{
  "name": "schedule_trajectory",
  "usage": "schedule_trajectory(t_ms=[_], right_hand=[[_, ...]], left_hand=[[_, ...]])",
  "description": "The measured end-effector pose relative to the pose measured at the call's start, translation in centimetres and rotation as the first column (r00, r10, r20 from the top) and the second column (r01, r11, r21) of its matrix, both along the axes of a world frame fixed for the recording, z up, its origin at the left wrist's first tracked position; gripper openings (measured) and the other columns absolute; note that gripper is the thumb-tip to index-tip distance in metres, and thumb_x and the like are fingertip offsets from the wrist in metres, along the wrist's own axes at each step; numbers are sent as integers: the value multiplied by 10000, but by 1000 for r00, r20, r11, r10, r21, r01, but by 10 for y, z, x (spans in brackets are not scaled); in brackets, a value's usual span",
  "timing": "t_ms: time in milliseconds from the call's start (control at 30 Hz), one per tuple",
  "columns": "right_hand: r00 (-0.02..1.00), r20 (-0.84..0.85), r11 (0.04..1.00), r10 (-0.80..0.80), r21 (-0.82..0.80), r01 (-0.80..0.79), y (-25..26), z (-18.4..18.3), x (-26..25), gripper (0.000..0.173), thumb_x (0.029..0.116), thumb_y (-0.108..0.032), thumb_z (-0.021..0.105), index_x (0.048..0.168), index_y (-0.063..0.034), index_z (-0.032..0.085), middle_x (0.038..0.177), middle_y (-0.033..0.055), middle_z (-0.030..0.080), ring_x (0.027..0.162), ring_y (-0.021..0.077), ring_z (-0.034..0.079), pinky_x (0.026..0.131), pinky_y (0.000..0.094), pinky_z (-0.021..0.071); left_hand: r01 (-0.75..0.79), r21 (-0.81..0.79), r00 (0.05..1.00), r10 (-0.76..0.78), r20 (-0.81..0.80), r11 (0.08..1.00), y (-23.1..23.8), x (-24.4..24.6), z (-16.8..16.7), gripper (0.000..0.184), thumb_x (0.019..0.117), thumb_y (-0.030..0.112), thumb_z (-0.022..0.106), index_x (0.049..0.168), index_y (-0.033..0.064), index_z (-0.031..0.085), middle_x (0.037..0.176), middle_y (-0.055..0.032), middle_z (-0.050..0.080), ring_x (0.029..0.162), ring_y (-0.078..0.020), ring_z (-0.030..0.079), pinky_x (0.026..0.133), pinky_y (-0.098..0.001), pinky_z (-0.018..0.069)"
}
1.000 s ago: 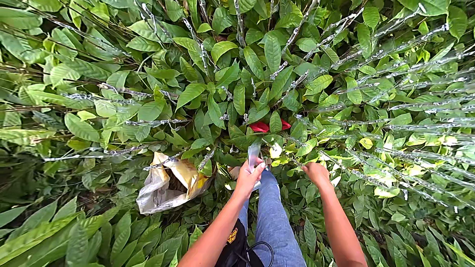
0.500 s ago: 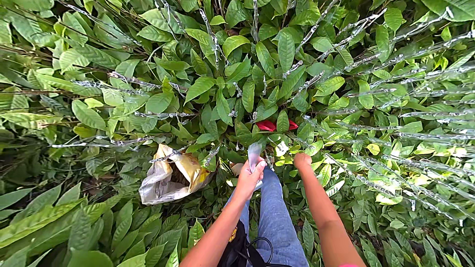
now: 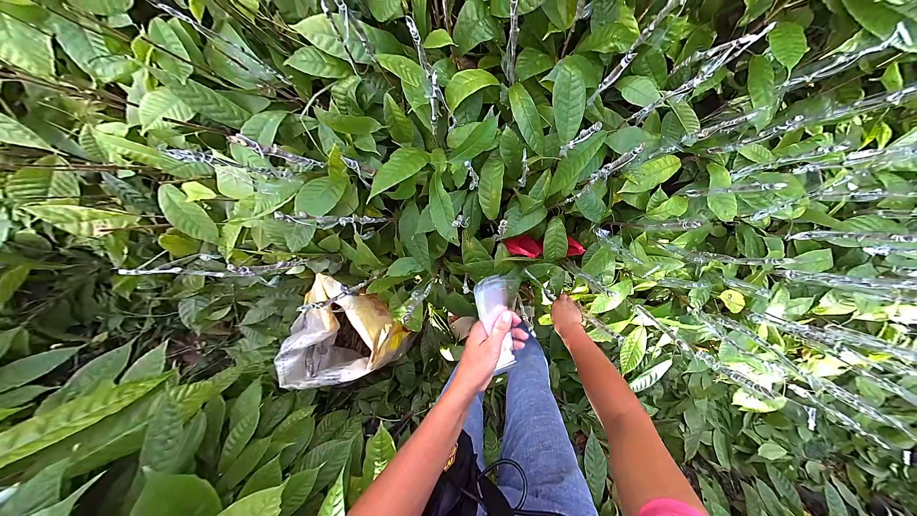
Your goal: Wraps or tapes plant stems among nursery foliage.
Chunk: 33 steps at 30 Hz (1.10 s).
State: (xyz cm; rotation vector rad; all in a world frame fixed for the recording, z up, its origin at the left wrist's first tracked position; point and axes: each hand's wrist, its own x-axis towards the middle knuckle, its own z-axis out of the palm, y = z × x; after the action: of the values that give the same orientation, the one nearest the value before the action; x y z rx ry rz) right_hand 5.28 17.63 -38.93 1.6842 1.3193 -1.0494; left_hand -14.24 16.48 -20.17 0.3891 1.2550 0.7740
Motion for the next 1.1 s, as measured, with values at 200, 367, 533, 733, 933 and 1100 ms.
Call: schedule_trajectory(t_ms=[200, 367, 533, 733, 933, 1100], right_hand=[[968, -203, 973, -148, 144, 179, -50, 60, 14, 435, 1043, -22, 401, 1453, -11, 544, 1569, 207, 439, 1442, 385, 440, 1143, 519, 425], [712, -655, 472, -253, 558, 682, -74, 132, 7, 306, 1031, -133, 505, 1143, 68, 705, 1073, 202, 704, 966, 237, 691, 885, 371, 560], [53, -991, 261, -126, 19, 965, -35, 166, -53, 377, 982, -182, 622, 1209, 119, 611, 1186, 107, 650, 1073, 50, 631, 927, 217, 540], [-502, -835, -123, -223, -487, 865, -16, 175, -73, 232, 1073, -66, 371, 1042, -77, 600, 912, 25, 741, 801, 102, 715, 745, 253, 598], [112, -960, 378, -255, 7, 926, -11, 178, -28, 157, 1032, -67, 476, 1046, 14, 610, 761, -65, 585, 610, -29, 520, 574, 146, 456], [462, -875, 699, -145, 240, 674, -10, 188, -39, 248, 1028, -171, 566, 1082, 36, 691, 885, 53, 688, 770, 25, 615, 747, 219, 522]], left_hand=[[-154, -146, 981, 169, 95, 977, 11, 2, 1, 124, 1056, 20, 466, 1115, -16, 570, 856, -45, 690, 758, -134, 712, 715, -283, 621], [-192, -163, 970, 212, 117, 968, 14, 8, -1, 97, 1038, -3, 498, 1077, -3, 586, 770, -44, 687, 683, -128, 693, 685, -272, 609], [-135, -82, 982, 145, 119, 987, 3, 21, -2, 102, 984, -28, 557, 1074, -3, 597, 814, -29, 696, 720, -100, 685, 709, -256, 598], [-105, 29, 990, 102, 102, 994, -12, 15, -11, 51, 961, 2, 579, 1003, 18, 603, 788, -5, 696, 722, -94, 685, 734, -264, 594], [-209, 71, 974, 200, 107, 975, -15, -5, -14, 78, 959, 53, 569, 1037, 56, 582, 828, 26, 688, 668, -62, 651, 684, -229, 583], [-91, 169, 995, 81, 67, 981, -4, -10, -7, 238, 917, 40, 651, 1145, -19, 617, 955, 12, 703, 677, -29, 614, 640, -193, 538]])
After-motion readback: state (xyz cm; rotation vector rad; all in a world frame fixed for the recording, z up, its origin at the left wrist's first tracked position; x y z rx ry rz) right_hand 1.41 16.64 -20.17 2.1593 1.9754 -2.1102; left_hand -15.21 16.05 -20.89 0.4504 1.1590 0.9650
